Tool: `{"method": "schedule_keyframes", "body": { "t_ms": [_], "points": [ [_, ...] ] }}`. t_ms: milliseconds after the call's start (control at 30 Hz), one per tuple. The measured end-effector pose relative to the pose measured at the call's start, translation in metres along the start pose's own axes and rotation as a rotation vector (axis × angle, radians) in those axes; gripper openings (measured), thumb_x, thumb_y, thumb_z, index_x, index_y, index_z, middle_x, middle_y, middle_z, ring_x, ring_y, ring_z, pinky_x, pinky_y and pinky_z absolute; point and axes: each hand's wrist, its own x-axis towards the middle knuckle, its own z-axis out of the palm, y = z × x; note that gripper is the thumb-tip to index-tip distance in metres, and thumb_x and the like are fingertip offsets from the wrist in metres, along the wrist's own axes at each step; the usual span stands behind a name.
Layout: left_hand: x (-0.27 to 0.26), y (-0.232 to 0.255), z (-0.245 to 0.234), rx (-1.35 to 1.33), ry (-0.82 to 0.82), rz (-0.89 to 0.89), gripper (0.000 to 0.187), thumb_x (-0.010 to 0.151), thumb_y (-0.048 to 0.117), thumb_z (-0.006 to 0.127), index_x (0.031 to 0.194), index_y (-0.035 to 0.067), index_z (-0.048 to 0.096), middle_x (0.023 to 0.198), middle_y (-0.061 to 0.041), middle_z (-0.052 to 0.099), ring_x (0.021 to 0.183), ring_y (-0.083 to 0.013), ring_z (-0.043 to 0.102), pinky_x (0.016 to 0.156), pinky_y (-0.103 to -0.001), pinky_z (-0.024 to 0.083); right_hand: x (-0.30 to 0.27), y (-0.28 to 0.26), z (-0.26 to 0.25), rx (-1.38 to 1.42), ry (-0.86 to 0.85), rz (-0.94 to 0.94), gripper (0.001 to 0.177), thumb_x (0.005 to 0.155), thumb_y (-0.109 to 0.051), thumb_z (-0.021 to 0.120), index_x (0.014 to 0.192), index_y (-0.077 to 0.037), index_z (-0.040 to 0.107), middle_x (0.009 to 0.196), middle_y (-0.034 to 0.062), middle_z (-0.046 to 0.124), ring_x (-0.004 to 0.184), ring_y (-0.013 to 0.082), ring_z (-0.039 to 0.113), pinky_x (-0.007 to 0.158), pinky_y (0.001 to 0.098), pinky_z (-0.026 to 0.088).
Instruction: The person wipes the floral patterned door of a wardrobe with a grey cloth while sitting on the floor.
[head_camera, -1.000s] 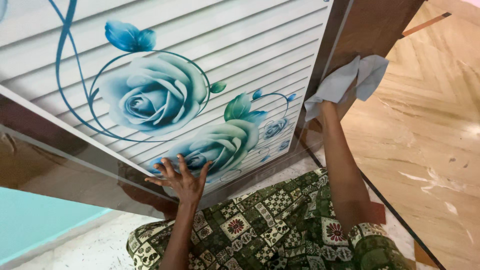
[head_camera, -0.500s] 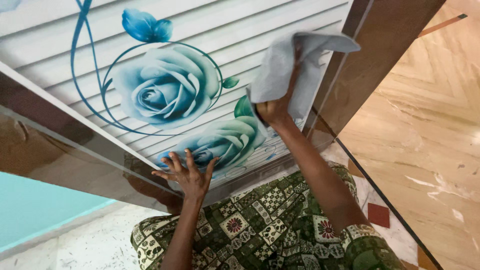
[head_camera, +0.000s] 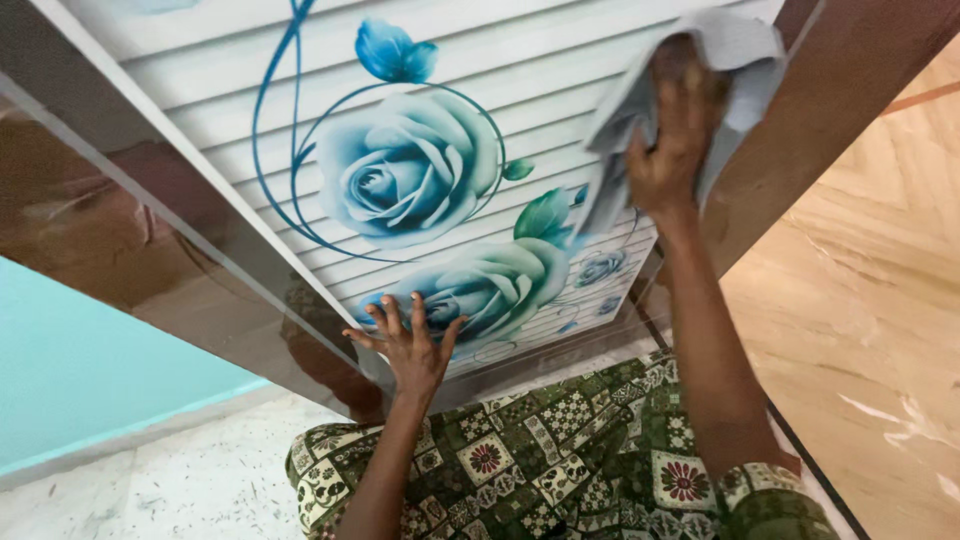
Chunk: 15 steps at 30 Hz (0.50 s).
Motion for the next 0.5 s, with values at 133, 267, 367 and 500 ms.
{"method": "schedule_keyframes", "body": {
  "t_ms": [133,267,367,500],
  "points": [
    [0.000,0.002,0.001,0.012,0.022,-0.002,0.107,0.088,0.065,0.081,0.167,0.020,0.024,0.175,-0.011,0.000,0.163,-0.0316,-0.008,0.121,-0.074,-0.015,0.019,0.070,-0.001,-0.103,0.179,0.201,0.065,0.103,-0.027,0.063,0.161,-0.009,0.040,0.167,0.0253,0.028,0.159,0.0407,0.025,0.134,0.0572,0.018],
    [0.002,0.003,0.002,-0.006,0.039,-0.003,0.104,0.088,0.065,0.080,0.165,0.021,0.026,0.175,-0.011,0.002,0.161,-0.0312,-0.008,0.120,-0.073,-0.014,0.035,0.084,0.016,-0.161,0.249,0.278,0.071,0.103,-0.030,0.063,0.163,-0.008,0.033,0.167,0.0259,0.021,0.159,0.0417,0.020,0.133,0.0567,0.016],
    [0.001,0.005,0.000,-0.012,0.039,-0.009,0.102,0.090,0.063,0.079,0.165,0.020,0.027,0.175,-0.011,0.002,0.162,-0.0317,-0.007,0.120,-0.074,-0.013,0.049,0.060,0.037,-0.178,0.256,0.248,0.075,0.103,-0.032,0.064,0.163,-0.006,0.028,0.167,0.0264,0.016,0.158,0.0425,0.016,0.133,0.0564,0.014],
    [0.001,0.007,-0.001,-0.022,0.032,-0.016,0.099,0.089,0.062,0.078,0.163,0.020,0.028,0.174,-0.012,0.005,0.162,-0.0324,-0.006,0.119,-0.077,-0.011,0.056,0.007,0.057,-0.203,0.236,0.175,0.081,0.102,-0.035,0.064,0.164,-0.005,0.022,0.167,0.0270,0.010,0.158,0.0435,0.012,0.133,0.0559,0.012]
  ]
}}
